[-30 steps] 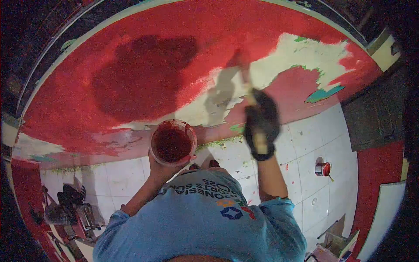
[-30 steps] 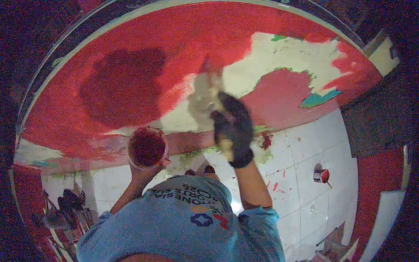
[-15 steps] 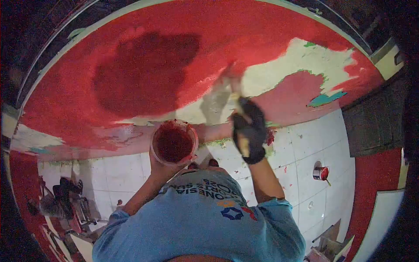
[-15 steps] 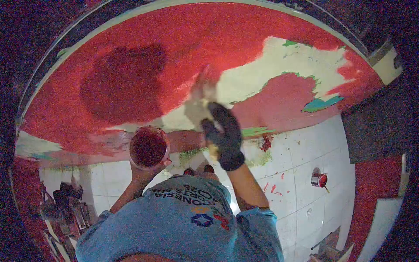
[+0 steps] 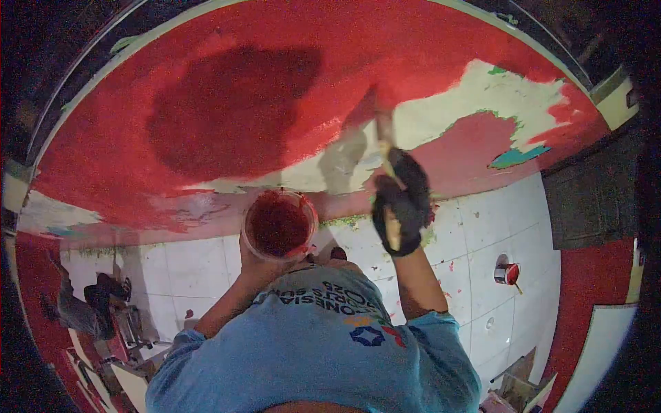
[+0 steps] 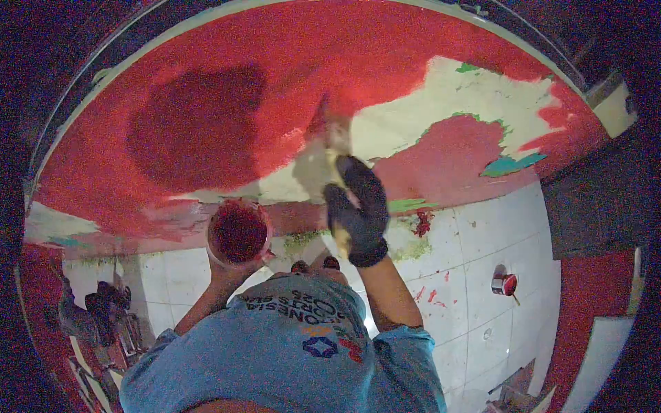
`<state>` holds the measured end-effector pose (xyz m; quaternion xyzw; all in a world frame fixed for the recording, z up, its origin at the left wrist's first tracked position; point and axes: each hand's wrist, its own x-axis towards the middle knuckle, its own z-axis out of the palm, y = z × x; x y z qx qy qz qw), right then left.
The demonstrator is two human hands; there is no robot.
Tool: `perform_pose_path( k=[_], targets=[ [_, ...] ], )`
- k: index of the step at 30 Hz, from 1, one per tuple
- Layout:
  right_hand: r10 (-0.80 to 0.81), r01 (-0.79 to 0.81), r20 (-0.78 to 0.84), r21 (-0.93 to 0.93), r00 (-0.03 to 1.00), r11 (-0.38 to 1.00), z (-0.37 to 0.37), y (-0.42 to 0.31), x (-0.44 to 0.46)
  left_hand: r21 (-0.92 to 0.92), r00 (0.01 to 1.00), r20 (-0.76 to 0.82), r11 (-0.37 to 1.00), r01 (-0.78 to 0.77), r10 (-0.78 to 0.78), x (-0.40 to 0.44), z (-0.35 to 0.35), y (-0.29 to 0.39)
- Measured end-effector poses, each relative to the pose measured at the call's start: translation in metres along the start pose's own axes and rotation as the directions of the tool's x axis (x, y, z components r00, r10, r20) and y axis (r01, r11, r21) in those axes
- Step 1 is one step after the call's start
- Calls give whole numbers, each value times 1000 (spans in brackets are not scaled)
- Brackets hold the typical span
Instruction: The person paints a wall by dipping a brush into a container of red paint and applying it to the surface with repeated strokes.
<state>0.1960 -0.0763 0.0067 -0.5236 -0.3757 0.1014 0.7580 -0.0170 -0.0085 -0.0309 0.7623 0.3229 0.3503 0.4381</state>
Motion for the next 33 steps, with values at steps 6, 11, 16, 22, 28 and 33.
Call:
perform_pose_path(
  k=[6,11,16,22,28,33],
  targets=[
    [-276,411,435,-254,857,876,-1,-1,-1,-172,994,-62,982,76,-88,5,0,31],
    [-147,136,-18,-287,989,948,-20,-23,21,-181,996,-38,981,76,-84,2,3,20],
    [-448,510,267,-605,853,611,-18,16,6,-275,996,-52,959,59,-76,2,3,28],
    [-145,417,467,-556,872,719,-20,19,-12,-151,994,-98,988,41,-57,0,2,38],
    [-422,272,-105,-621,901,735,-50,-10,42,-178,997,-52,983,47,-57,-3,2,30],
    [-298,131,-135,-679,945,723,-35,21,20,-188,995,-76,981,48,-63,-5,1,32]
  ],
)
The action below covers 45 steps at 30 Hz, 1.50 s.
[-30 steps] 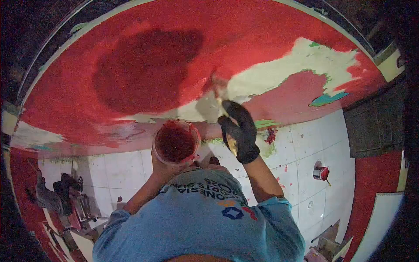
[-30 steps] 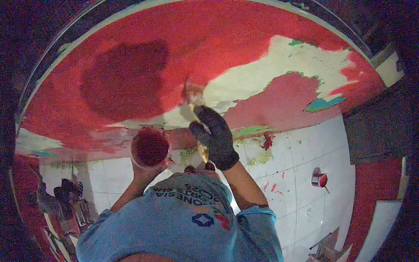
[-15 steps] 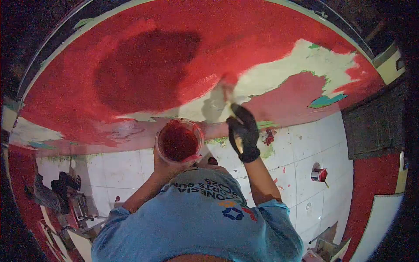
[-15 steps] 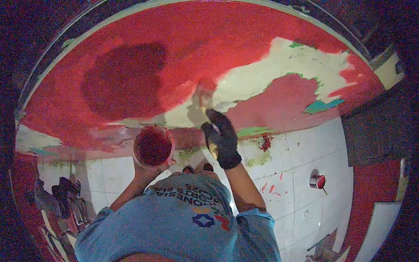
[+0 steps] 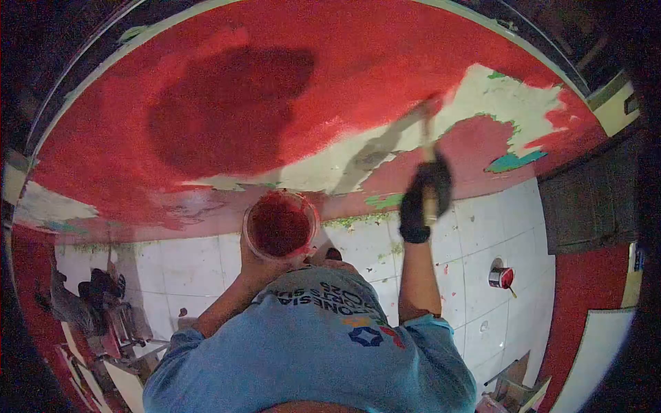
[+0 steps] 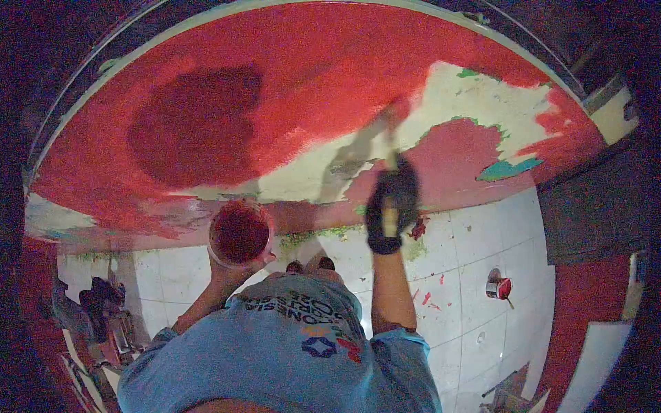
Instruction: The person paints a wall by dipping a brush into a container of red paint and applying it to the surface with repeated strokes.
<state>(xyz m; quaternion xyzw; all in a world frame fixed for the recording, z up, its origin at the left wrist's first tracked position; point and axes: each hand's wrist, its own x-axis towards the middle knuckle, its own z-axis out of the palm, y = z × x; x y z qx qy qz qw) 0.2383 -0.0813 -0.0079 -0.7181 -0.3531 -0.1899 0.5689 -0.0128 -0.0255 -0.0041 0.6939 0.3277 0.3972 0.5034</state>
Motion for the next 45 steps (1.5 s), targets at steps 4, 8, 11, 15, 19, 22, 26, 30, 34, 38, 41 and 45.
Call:
perform_pose_path(
  k=[4,8,11,15,19,22,26,30,34,38,41,45],
  targets=[
    [-189,148,422,127,887,981,7,-9,-43,-43,1000,21,999,18,-17,1,2,5],
    [88,-126,453,55,887,991,4,4,-28,46,999,40,999,2,-4,2,1,1],
    [140,-142,33,101,990,985,-17,9,18,88,1000,8,996,-5,4,2,4,5],
    [-197,206,-392,-21,899,978,-29,-2,52,102,1000,15,994,26,-28,-1,-1,-1],
    [-252,269,123,-151,960,951,-6,24,-13,85,1000,6,996,4,-5,1,2,0],
    [-60,16,347,126,936,992,-12,-12,-21,60,1000,13,998,-11,10,3,2,-3],
    [-61,55,154,41,986,998,-30,-3,21,44,998,13,997,-62,61,3,7,-5],
    [-161,154,-27,-173,987,973,-33,-17,51,-10,999,49,1000,-13,14,9,13,9],
    [-95,95,10,-19,995,995,-13,-17,19,67,997,72,998,20,-24,6,10,7],
    [22,-67,334,121,942,990,-25,-15,-3,32,996,82,999,-38,35,8,10,-4],
    [82,-73,-84,103,993,992,-34,-11,46,15,999,23,1000,28,-28,5,13,1],
    [-92,99,-352,2,931,995,-28,-21,53,45,998,64,999,-19,16,8,10,-4]
  ],
)
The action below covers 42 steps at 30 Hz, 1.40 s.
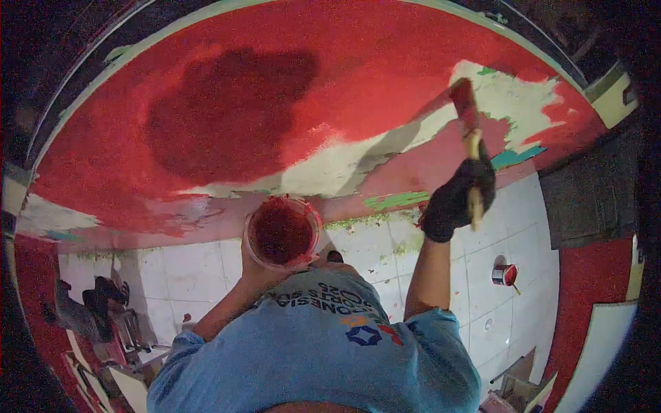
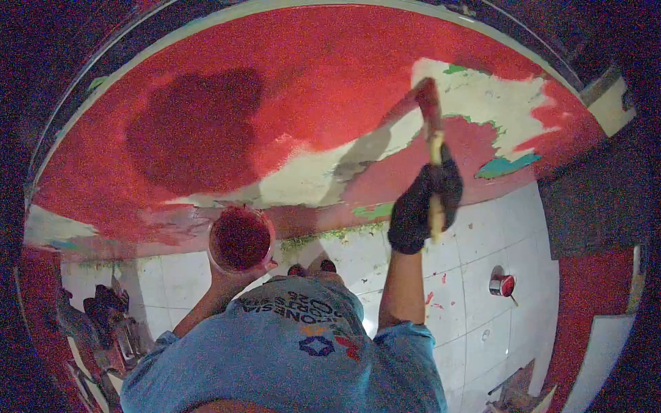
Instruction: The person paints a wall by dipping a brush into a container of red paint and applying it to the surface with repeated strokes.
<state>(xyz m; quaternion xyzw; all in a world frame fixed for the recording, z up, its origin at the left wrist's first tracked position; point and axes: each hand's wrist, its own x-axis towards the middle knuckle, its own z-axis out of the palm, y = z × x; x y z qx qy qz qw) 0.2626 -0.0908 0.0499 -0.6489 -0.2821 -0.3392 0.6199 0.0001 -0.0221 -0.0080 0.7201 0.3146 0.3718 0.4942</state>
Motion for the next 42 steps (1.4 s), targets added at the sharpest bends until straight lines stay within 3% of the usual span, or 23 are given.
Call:
perform_pose_path(
  k=[1,2,3,4,5,7,9,10,14,16,18,20,21,22,23,24,27,30,32,34,36,40,42],
  targets=[
    [177,-178,98,-1,979,984,2,5,-19,8,1000,-7,1000,18,-18,-1,0,-1],
    [37,-56,252,71,967,996,5,14,-41,7,1000,-15,1000,24,-24,-4,-2,-12],
    [22,5,425,-62,905,998,2,5,-55,84,1000,28,996,-8,6,-6,-4,-31],
    [48,-113,504,101,863,988,1,-3,-71,158,997,71,986,-49,38,-7,-6,-42],
    [23,-74,596,61,803,995,-7,-7,-74,159,997,61,986,-49,39,-5,-6,-37],
    [0,-29,690,30,724,999,-16,-14,-73,-95,997,22,993,72,-70,-2,-4,-21],
    [115,-91,779,-75,617,993,-26,-16,-61,-85,997,2,994,73,-74,-2,-3,-18],
    [180,-250,747,-19,640,968,-31,-19,-59,-75,998,-11,995,68,-69,-1,-2,-16],
    [108,-222,655,93,748,971,-40,-46,-14,-65,997,-78,998,-14,9,6,3,-1],
    [53,-377,587,445,808,812,-34,-61,-6,100,982,-82,982,-160,168,11,4,9],
    [-24,-341,670,407,742,847,-37,-82,6,45,997,-60,998,-47,50,8,6,-2],
    [-96,-284,735,375,671,882,-36,-97,13,-176,997,-21,982,67,-72,11,12,0],
    [-167,-102,811,268,561,958,-33,-104,12,-633,970,117,737,237,-212,12,16,8],
    [-205,104,878,178,432,979,-29,-110,9,-636,969,117,733,242,-218,12,16,7],
    [-272,34,825,295,495,955,-23,-116,4,-533,988,69,832,156,-140,12,15,6],
    [-272,49,876,276,398,960,-19,-123,5,-415,998,32,908,62,-54,13,14,4],
    [-243,-30,919,265,310,964,-5,-135,-3,-9,976,-8,976,-219,219,13,11,-1],
    [-179,-70,959,198,220,978,4,-141,-9,-130,996,84,991,-24,35,11,9,-11],
    [-97,-223,971,146,218,964,8,-140,-15,-159,997,72,987,-9,21,12,8,-4],
    [-135,-183,970,173,201,968,11,-138,-16,-186,998,61,983,5,7,12,11,-5],
    [-78,-209,979,117,187,971,14,-139,-18,-479,965,120,839,260,-231,13,15,-16],
    [-121,-153,973,152,194,976,18,-138,-18,-258,990,98,958,122,-100,11,8,-12],
    [-199,3,961,202,193,979,19,-135,-19,-206,993,90,973,99,-82,11,8,-15]
  ],
)
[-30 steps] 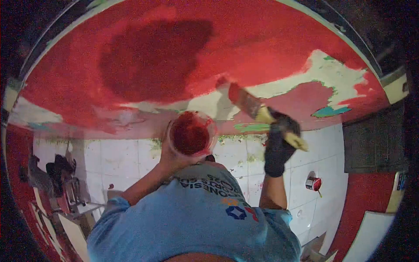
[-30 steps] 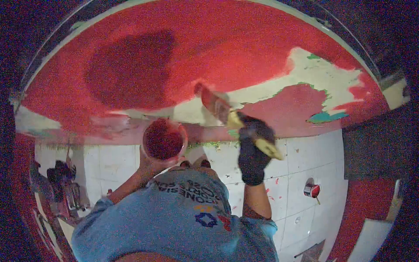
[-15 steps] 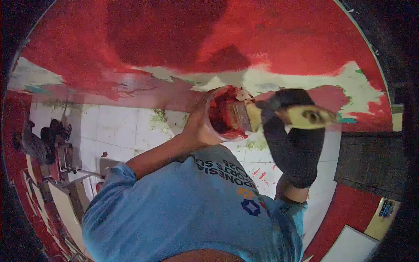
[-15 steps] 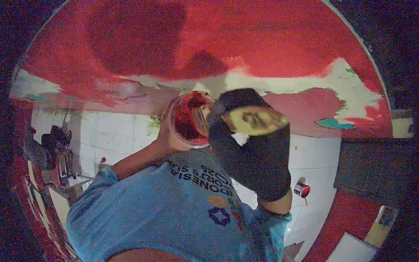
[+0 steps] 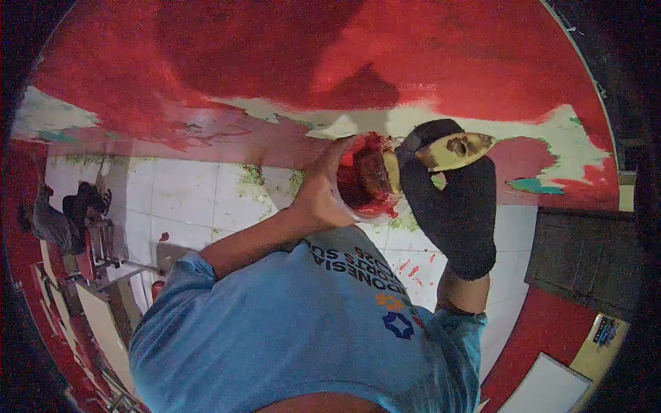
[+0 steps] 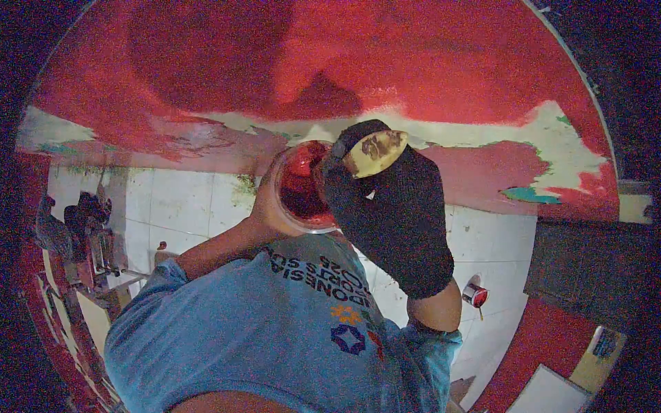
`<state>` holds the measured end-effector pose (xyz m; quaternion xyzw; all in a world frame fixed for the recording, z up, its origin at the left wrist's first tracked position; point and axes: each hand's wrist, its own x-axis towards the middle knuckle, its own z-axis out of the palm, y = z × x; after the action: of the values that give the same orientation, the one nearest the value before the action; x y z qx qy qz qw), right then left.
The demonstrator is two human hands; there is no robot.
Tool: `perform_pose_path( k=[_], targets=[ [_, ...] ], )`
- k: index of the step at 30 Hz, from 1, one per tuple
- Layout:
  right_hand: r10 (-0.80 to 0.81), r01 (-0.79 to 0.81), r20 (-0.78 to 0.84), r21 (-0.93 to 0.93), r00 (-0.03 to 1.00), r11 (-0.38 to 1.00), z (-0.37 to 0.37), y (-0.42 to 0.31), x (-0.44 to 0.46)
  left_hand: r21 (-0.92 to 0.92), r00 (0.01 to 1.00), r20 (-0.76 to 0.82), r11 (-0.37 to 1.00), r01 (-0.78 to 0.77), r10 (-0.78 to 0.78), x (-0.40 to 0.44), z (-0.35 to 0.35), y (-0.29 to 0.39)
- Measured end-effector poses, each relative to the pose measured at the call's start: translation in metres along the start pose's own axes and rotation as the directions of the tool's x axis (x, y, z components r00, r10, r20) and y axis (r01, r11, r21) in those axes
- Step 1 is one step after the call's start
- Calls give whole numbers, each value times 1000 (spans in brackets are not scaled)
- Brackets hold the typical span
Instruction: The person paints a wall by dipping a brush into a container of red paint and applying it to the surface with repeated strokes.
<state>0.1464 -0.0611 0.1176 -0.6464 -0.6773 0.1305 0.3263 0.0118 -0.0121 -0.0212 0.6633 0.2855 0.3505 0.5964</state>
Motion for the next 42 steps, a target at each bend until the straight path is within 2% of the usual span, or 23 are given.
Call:
perform_pose_path(
  k=[1,3,4,6,9,13,15,16,18,19,20,22,23,27,29,30,32,34,35,36,38,40,42],
  targets=[
    [2,-2,0,0,1000,1000,1,1,1,0,1000,2,1000,2,-2,0,-1,2],
    [14,-11,-60,57,998,998,3,2,2,272,978,-32,944,-190,206,2,-5,9],
    [16,-12,-62,56,998,998,5,3,2,270,978,-30,944,-191,207,2,-4,8],
    [-32,34,-107,18,994,999,8,5,1,21,988,-28,989,-150,150,3,-1,4],
    [14,-12,-89,20,996,1000,6,-1,2,-62,995,-24,993,-102,101,3,-1,8],
    [-14,12,-112,-17,994,1000,6,-1,-1,-9,986,-44,987,-159,159,0,-5,6],
    [61,-34,-175,153,983,988,7,1,-4,-1,986,-21,986,-167,167,-2,-9,13],
    [60,-33,-177,151,982,988,6,3,-5,-2,985,-21,986,-169,169,-2,-9,12],
    [173,-75,-262,345,949,935,3,7,-8,12,968,-19,969,-248,248,-1,-10,12],
    [309,-242,-158,342,938,908,-6,4,-10,11,967,-19,968,-252,252,-1,-12,14],
    [308,-240,-162,340,938,910,-8,8,-13,23,962,-30,963,-269,270,-2,-13,17],
    [428,-168,-201,714,881,680,-4,21,-21,32,956,-38,957,-290,291,-2,-15,22],
    [469,-158,-163,804,868,573,-4,24,-23,11,956,-33,957,-291,292,-2,-17,23],
    [507,-182,-245,736,827,652,3,30,-34,-12,960,-15,960,-280,280,-1,-18,27],
    [355,-188,-324,448,877,874,4,35,-41,-40,969,13,968,-246,247,0,-17,28],
    [398,-251,-283,438,873,863,4,33,-41,-66,977,32,976,-209,212,2,-16,29],
    [575,-259,-152,780,804,569,5,28,-43,-40,961,86,965,-260,263,5,-13,29],
    [333,-199,-274,420,902,886,4,32,-53,48,940,94,942,-332,327,6,-13,28],
    [557,-171,-164,849,814,500,5,39,-55,57,938,142,943,-327,317,9,-7,34],
    [551,-148,-163,867,819,476,3,39,-58,46,927,163,936,-348,337,9,-4,35],
    [565,-169,-134,877,814,450,-1,49,-64,-56,948,191,967,-249,255,10,3,32],
    [573,-187,-103,886,813,425,-10,56,-68,-34,938,211,961,-274,275,13,6,25],
    [572,-205,-69,892,817,402,-20,57,-73,61,944,270,975,-214,190,12,10,36]
  ],
)
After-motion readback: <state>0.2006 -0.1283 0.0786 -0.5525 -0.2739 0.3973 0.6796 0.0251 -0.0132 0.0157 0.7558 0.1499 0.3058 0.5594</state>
